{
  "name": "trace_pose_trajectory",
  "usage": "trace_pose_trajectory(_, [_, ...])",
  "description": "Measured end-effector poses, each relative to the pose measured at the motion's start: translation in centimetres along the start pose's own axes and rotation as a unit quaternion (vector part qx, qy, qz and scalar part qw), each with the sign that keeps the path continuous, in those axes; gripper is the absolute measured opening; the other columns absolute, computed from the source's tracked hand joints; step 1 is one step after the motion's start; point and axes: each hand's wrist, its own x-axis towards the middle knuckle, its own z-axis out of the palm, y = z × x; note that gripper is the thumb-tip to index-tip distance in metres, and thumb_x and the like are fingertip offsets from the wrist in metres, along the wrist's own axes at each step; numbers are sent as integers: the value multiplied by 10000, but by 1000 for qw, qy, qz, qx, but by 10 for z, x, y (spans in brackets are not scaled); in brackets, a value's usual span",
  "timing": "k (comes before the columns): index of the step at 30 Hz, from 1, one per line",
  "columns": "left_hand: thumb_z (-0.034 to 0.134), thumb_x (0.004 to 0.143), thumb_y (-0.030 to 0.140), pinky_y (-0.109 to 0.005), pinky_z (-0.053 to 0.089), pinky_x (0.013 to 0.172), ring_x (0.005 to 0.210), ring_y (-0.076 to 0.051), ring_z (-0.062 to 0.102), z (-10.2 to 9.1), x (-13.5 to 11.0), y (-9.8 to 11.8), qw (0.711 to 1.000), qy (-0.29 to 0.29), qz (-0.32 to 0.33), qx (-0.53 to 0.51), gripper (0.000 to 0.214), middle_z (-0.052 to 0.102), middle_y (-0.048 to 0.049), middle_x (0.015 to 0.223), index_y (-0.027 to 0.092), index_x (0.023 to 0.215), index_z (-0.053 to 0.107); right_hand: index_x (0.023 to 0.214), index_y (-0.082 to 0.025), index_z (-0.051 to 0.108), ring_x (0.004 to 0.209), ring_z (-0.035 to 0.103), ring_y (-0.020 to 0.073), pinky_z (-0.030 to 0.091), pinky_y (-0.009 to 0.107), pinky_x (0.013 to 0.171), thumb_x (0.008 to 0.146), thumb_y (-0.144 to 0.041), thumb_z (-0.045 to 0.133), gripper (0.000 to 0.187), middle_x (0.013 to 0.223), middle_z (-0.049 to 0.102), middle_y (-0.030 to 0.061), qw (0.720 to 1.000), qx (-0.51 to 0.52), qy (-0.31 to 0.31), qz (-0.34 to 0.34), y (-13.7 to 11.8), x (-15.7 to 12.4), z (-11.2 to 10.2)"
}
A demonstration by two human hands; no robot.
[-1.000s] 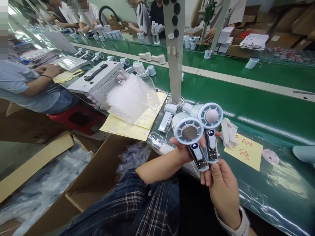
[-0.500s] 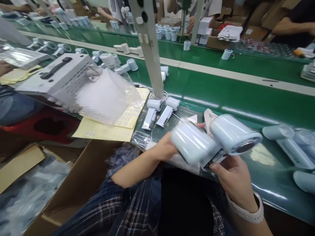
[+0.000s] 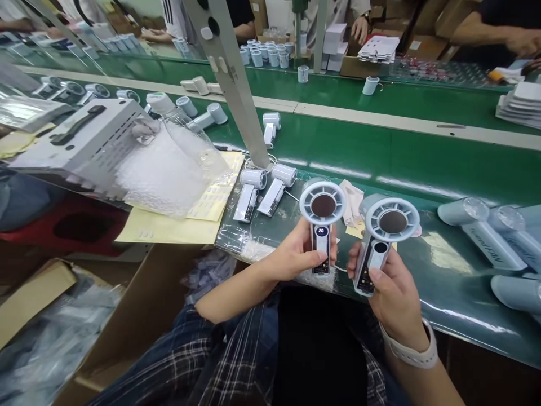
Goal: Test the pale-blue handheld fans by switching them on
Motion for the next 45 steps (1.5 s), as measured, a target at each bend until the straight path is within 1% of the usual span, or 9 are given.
trace_pose_trajectory(6, [891, 793, 427, -304, 562, 773, 873, -177, 677, 0, -5, 10, 999, -13, -45, -5, 561, 636, -40, 1020, 211, 1147, 512, 1138, -258, 709, 804, 683, 206, 613, 352, 707, 920, -450, 759, 295, 1044, 739, 69, 1000, 13, -5, 1, 5, 6, 5])
trace_pose_trajectory(17, [857, 822, 435, -308, 552, 762, 822, -162, 666, -2, -4, 3, 998, -17, -27, -50, 517, 660, -37, 989, 202, 1150, 533, 1128, -273, 762, 824, 682, 180, 595, 297, 707, 887, -419, 819, 287, 1048, 747, 50, 997, 69, 0, 30, 9, 5, 9])
trace_pose_trajectory(21, [832, 830, 523, -300, 545, 695, 747, -155, 638, -1, 1, -5, 999, 20, -32, -33, 519, 640, -17, 914, 209, 1104, 524, 1138, -259, 732, 785, 668, 187, 595, 316, 687, 885, -431, 808, 315, 1032, 741, 60, 999, 40, -3, 29, 9, 5, 10])
trace_pose_trajectory(25, [820, 831, 559, -278, 532, 614, 657, -129, 608, -3, 3, -12, 997, 75, -17, -15, 552, 612, 11, 894, 222, 1111, 484, 1072, -240, 687, 687, 629, 185, 560, 312, 575, 942, -508, 687, 297, 926, 710, 55, 999, 21, 20, 28, 9, 4, 12])
trace_pose_trajectory(30, [757, 899, 554, -299, 555, 646, 669, -145, 633, -3, -2, 1, 1000, 7, -12, 22, 488, 615, -8, 888, 207, 1109, 485, 1096, -252, 666, 693, 627, 195, 541, 315, 558, 939, -540, 676, 327, 921, 702, 55, 999, 10, 5, 33, 8, 1, 11])
trace_pose_trajectory(33, [774, 896, 526, -303, 571, 658, 686, -135, 639, -3, -1, 5, 999, 28, 16, 23, 488, 608, -17, 983, 216, 1129, 478, 1074, -245, 679, 698, 604, 181, 519, 299, 561, 940, -537, 685, 321, 925, 687, 56, 999, 14, 16, 28, 8, 1, 12])
trace_pose_trajectory(37, [779, 903, 517, -341, 594, 776, 814, -180, 706, -8, 1, 1, 999, 14, -1, 38, 492, 636, -68, 1103, 213, 1154, 485, 1089, -253, 667, 750, 634, 210, 554, 337, 606, 938, -528, 689, 315, 950, 694, 67, 999, 3, 10, 35, 9, 3, 15])
trace_pose_trajectory(41, [760, 928, 490, -337, 600, 765, 778, -159, 688, -12, 3, -9, 1000, 10, 10, 27, 456, 634, -46, 1046, 208, 1147, 475, 1100, -245, 670, 721, 634, 202, 555, 331, 585, 899, -517, 719, 342, 931, 702, 61, 998, 34, 28, 41, 10, 4, 17])
trace_pose_trajectory(45, [782, 888, 523, -368, 613, 742, 728, -155, 669, -12, 4, -13, 998, 44, 5, 33, 510, 631, -35, 1052, 215, 1160, 479, 1160, -258, 685, 714, 627, 185, 547, 314, 583, 928, -485, 708, 326, 937, 697, 45, 998, 50, 30, 37, 11, 2, 15])
